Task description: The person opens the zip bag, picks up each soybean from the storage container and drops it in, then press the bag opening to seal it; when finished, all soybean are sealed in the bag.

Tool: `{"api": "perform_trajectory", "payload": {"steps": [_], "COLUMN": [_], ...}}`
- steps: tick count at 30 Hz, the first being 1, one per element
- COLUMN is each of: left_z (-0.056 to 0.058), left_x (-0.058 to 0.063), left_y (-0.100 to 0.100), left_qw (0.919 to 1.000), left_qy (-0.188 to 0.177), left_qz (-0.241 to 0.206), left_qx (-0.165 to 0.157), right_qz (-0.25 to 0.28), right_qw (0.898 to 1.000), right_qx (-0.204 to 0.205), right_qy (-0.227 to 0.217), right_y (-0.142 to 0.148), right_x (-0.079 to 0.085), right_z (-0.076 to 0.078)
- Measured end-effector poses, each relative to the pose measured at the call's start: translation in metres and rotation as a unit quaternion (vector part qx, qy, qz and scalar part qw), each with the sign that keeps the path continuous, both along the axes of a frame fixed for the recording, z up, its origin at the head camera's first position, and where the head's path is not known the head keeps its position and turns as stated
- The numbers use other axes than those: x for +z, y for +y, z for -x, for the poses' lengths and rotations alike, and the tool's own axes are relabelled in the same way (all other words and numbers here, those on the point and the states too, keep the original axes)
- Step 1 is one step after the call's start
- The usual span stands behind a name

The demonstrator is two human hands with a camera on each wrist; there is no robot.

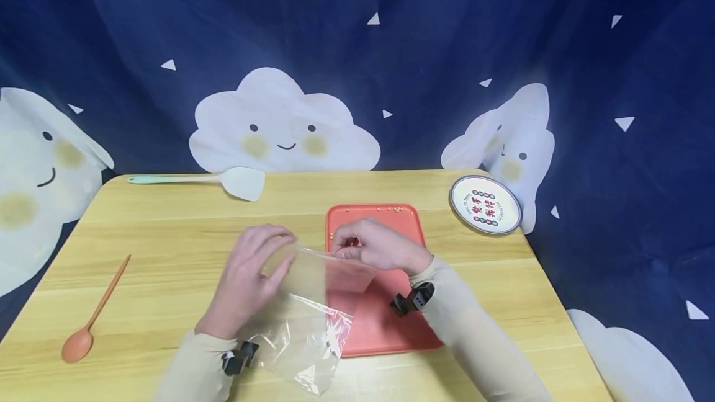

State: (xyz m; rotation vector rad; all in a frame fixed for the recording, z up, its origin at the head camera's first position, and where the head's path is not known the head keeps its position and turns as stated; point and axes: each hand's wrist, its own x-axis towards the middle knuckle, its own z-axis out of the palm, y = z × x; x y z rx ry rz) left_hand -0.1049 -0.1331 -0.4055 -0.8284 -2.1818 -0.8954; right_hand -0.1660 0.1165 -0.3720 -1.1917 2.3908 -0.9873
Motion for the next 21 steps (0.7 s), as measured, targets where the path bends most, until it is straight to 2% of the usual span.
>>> {"api": "perform_trajectory", "payload": {"steps": [3,7,14,21], "left_z": [0.001,0.001,0.004,0.008], "left_x": [-0.002,-0.006,-0.014,-0.024], "left_y": [0.013,0.023,0.026,0.029], "left_qw": [0.997,0.992,0.9898,0.9855], "left_qy": [0.058,0.106,0.079,0.138], "left_qz": [0.044,0.066,0.118,0.097], "left_qx": [-0.027,-0.018,-0.013,-0.017], "right_qz": [-0.005,-0.01,-0.02,-0.01], "right_qw": [1.0,1.0,1.0,1.0], "right_qx": [-0.004,-0.004,-0.006,-0.024], "right_qy": [0.002,0.006,0.014,-0.01], "right_y": [-0.002,-0.005,-0.009,-0.011], "right_x": [0.0,0.0,-0.006,-0.012], "right_z": [0.001,0.002,0.002,0.003]}}
